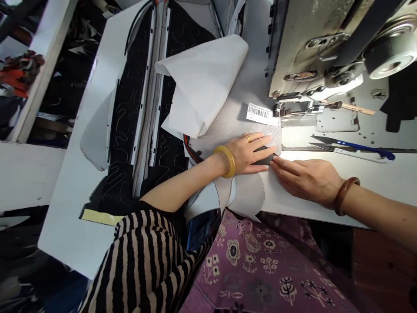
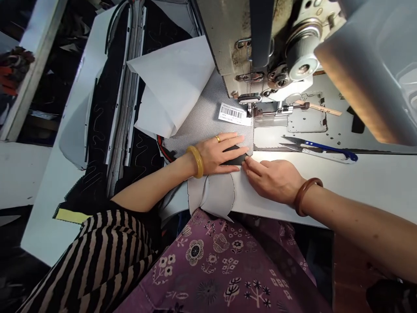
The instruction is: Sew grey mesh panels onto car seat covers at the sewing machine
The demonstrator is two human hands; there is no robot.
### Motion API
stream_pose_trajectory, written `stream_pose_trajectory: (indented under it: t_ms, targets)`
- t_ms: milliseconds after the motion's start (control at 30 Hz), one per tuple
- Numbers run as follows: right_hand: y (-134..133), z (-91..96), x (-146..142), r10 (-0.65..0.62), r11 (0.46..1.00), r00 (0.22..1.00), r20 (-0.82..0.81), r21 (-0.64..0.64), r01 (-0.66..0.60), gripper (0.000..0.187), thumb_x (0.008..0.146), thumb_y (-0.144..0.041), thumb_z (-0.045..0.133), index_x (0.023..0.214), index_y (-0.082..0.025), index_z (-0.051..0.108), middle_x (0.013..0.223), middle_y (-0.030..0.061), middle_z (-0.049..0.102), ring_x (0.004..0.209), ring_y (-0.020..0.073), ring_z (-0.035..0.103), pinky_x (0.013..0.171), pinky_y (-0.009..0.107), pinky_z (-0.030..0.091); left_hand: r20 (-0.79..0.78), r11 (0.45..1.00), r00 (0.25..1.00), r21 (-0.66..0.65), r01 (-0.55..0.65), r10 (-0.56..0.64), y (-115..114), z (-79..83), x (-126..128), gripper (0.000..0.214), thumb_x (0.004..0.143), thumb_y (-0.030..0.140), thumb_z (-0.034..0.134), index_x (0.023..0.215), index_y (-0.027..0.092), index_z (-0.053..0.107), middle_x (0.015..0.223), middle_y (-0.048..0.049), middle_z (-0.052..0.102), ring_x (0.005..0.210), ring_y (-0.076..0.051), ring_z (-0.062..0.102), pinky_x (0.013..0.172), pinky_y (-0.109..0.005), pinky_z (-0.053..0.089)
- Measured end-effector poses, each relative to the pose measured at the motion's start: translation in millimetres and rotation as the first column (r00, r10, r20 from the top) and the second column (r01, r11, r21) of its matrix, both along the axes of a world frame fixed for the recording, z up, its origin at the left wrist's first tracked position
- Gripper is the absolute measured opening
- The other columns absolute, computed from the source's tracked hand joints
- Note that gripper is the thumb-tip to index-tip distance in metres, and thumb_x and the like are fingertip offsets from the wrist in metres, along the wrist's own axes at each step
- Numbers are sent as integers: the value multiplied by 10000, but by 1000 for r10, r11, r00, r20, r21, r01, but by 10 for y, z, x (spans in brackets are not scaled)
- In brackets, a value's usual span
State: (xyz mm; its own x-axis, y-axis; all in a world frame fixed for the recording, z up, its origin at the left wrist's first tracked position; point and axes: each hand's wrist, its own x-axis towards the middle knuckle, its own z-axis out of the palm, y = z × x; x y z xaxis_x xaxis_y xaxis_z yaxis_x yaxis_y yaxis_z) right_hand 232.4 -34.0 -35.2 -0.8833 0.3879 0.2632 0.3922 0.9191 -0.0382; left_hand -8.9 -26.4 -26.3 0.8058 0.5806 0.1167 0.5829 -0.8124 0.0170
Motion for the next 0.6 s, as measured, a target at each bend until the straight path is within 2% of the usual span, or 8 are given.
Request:
stream_pose_trajectory:
  t_ms: [100,200,400,600]
  targets:
    - [10,18,6,91,984,996,11,153,-92,297,933,-127,427,1117,-111,659,1088,76,711,682,110,619,547,278,451,10,1000,1000,10,15,-15,49,-5,-21,506,954,502,455,1322,169,555,1362,-139,572,1290,-276,515,1051,-388,465]
    - [26,57,-15,83,975,996,-40,209,-73,252,916,-118,476,1073,-75,669,1068,96,712,683,113,610,557,276,442,-25,1000,1000,15,-4,5,96,-1,-19,477,964,483,444,1325,190,556,1356,-121,581,1299,-261,509,1050,-379,462]
    - [88,123,-84,-16,977,994,-109,208,38,212,911,-165,501,1023,-116,674,1065,83,708,641,108,568,542,271,372,-58,1000,998,-5,-10,10,260,-6,-25,514,967,513,419,1347,189,540,1387,-109,559,1322,-254,492,1088,-365,433]
    - [156,115,-115,-98,978,994,-57,179,107,288,927,-225,446,1080,-138,673,1154,76,697,605,102,580,486,271,319,-67,999,998,-41,-18,15,441,20,-64,514,957,508,449,1346,185,546,1396,-118,553,1325,-261,491,1103,-376,424]
